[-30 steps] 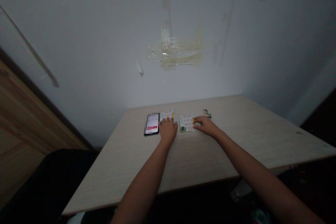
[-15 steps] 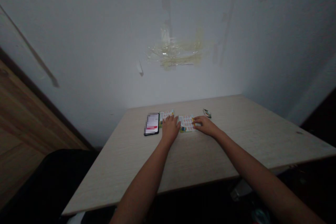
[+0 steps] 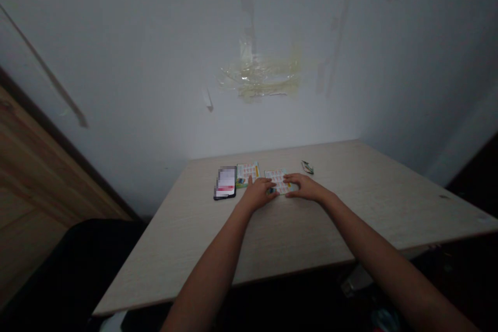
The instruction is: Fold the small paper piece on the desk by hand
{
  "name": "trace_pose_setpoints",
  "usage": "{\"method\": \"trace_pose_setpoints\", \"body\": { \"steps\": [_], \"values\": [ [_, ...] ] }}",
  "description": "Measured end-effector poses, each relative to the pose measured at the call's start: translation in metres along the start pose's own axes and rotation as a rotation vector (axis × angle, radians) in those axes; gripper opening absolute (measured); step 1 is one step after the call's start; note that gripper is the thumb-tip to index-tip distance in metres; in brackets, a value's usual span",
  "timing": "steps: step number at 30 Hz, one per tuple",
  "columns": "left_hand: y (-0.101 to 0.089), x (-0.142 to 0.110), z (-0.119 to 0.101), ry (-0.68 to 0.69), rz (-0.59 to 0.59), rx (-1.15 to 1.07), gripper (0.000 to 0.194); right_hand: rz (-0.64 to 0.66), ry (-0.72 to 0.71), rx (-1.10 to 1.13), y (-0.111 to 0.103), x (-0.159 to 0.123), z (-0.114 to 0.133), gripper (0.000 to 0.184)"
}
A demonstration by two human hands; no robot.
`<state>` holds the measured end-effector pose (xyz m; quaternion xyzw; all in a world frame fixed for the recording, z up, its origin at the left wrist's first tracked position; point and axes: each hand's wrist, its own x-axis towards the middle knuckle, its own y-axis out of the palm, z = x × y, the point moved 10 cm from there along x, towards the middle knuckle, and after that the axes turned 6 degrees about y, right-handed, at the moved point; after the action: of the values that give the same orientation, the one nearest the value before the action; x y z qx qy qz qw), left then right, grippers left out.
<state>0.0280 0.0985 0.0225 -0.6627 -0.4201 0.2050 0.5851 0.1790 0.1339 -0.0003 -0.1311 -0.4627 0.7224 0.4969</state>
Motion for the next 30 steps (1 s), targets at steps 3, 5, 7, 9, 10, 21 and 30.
{"method": "trace_pose_setpoints", "body": {
  "steps": [3, 5, 7, 9, 10, 21, 30],
  "values": [
    [0.000, -0.001, 0.002, 0.002, 0.019, 0.006, 0.047, 0.002, 0.006, 0.015, 0.000, 0.001, -0.001, 0.062],
    [-0.001, -0.001, 0.001, 0.006, 0.027, 0.004, 0.050, 0.002, 0.012, 0.029, -0.001, 0.000, 0.000, 0.060],
    [-0.001, -0.002, 0.001, 0.010, 0.024, 0.000, 0.051, -0.001, 0.020, 0.036, -0.002, 0.000, 0.000, 0.058],
    [-0.002, -0.002, 0.001, 0.015, 0.018, -0.006, 0.050, -0.002, 0.026, 0.033, -0.003, -0.001, 0.002, 0.058],
    [-0.003, -0.002, 0.001, 0.018, 0.014, -0.009, 0.049, -0.003, 0.027, 0.031, -0.003, -0.001, 0.003, 0.057],
    [-0.005, -0.002, -0.001, 0.014, 0.007, -0.037, 0.043, -0.009, 0.019, 0.057, -0.008, -0.002, 0.013, 0.044],
    [-0.013, 0.000, -0.007, -0.001, -0.023, -0.039, 0.036, -0.069, 0.036, 0.068, -0.019, -0.004, 0.025, 0.028]
  ]
}}
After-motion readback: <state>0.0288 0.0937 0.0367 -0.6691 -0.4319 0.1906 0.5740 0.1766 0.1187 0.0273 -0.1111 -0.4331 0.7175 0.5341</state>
